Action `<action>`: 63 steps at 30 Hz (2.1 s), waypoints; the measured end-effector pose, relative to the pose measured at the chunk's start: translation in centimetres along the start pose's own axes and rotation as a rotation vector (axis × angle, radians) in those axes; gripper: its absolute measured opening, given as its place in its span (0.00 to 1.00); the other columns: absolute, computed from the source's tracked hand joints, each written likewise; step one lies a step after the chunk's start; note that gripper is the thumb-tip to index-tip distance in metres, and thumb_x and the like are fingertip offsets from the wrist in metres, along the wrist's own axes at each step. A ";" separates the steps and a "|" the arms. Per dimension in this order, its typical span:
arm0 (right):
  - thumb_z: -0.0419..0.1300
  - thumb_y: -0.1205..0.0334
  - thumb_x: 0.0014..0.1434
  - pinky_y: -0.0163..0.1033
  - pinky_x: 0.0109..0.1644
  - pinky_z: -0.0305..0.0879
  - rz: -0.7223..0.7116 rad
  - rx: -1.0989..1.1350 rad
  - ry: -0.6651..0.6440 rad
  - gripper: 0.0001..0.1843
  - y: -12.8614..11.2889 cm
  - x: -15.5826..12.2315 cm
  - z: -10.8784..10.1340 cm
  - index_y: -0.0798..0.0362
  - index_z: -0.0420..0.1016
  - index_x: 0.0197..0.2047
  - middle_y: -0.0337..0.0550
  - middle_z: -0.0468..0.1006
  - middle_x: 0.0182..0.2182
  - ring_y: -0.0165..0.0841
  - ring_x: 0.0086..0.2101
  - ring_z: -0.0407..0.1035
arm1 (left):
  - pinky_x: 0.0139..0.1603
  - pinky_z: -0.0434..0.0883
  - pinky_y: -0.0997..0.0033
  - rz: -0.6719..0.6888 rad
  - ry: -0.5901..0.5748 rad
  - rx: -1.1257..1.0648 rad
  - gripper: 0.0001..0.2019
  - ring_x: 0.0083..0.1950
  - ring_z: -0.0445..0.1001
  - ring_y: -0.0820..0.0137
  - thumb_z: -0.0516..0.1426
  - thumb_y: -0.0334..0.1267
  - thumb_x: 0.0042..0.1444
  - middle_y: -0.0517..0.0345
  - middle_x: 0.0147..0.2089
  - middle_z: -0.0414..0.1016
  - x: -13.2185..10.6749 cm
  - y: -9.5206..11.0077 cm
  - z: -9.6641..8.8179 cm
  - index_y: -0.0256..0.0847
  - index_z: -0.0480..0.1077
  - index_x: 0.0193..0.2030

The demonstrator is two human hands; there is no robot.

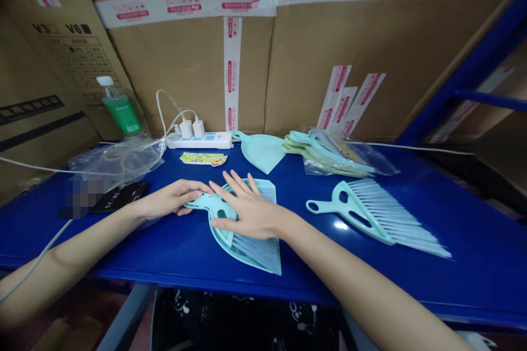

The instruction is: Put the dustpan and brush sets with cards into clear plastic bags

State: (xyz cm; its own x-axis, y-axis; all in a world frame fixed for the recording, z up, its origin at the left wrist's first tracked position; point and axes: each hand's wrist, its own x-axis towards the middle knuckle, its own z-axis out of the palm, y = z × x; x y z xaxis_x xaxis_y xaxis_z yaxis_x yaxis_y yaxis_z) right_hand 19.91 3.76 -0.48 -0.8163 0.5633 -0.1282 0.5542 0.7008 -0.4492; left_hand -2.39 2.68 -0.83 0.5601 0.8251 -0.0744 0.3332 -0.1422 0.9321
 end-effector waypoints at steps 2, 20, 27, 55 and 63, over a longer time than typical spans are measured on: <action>0.40 0.33 0.59 0.59 0.64 0.17 -0.001 -0.003 0.002 0.46 0.1 0.0 0.0 0.51 0.29 0.70 0.49 0.23 0.67 0.42 0.64 0.15 | 0.17 0.51 0.79 0.003 0.002 0.001 0.18 0.16 0.55 0.80 0.52 0.47 0.59 0.71 0.18 0.58 0.0 0.0 0.0 0.34 0.67 0.46; 0.40 0.34 0.59 0.57 0.65 0.17 -0.022 0.008 0.015 0.45 -0.1 0.2 0.1 0.50 0.28 0.70 0.46 0.26 0.68 0.41 0.64 0.17 | 0.15 0.50 0.82 -0.073 0.017 -0.013 0.16 0.16 0.55 0.81 0.53 0.42 0.58 0.70 0.19 0.58 -0.1 0.1 -0.1 0.36 0.70 0.50; 0.39 0.34 0.60 0.56 0.65 0.18 -0.029 -0.027 0.020 0.46 -0.1 0.3 0.2 0.54 0.28 0.70 0.48 0.26 0.68 0.39 0.64 0.17 | 0.14 0.52 0.83 -0.071 0.047 -0.014 0.18 0.14 0.57 0.81 0.54 0.41 0.58 0.69 0.15 0.61 -0.2 -0.1 -0.2 0.33 0.70 0.51; 0.39 0.33 0.59 0.56 0.66 0.20 -0.061 -0.072 0.072 0.47 -0.2 0.7 0.7 0.58 0.31 0.69 0.50 0.28 0.68 0.39 0.65 0.19 | 0.17 0.59 0.82 -0.118 -0.018 0.047 0.16 0.17 0.64 0.82 0.57 0.47 0.55 0.66 0.26 0.67 0.0 0.2 -1.0 0.36 0.68 0.43; 0.43 0.37 0.61 0.60 0.66 0.28 -0.067 -0.175 0.159 0.41 1.1 0.6 0.1 0.55 0.46 0.68 0.53 0.40 0.67 0.43 0.65 0.27 | 0.24 0.64 0.78 -0.097 -0.092 0.220 0.12 0.25 0.59 0.78 0.53 0.46 0.56 0.66 0.27 0.60 -0.9 1.5 -1.5 0.37 0.64 0.36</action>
State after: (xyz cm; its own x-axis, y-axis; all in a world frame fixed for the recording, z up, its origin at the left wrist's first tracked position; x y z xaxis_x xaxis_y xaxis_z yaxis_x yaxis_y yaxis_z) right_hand 20.01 4.84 -1.13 -0.8236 0.5655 0.0440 0.5311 0.7961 -0.2901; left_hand -3.50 2.57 1.14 0.5805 0.7890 -0.2014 0.5402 -0.1882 0.8202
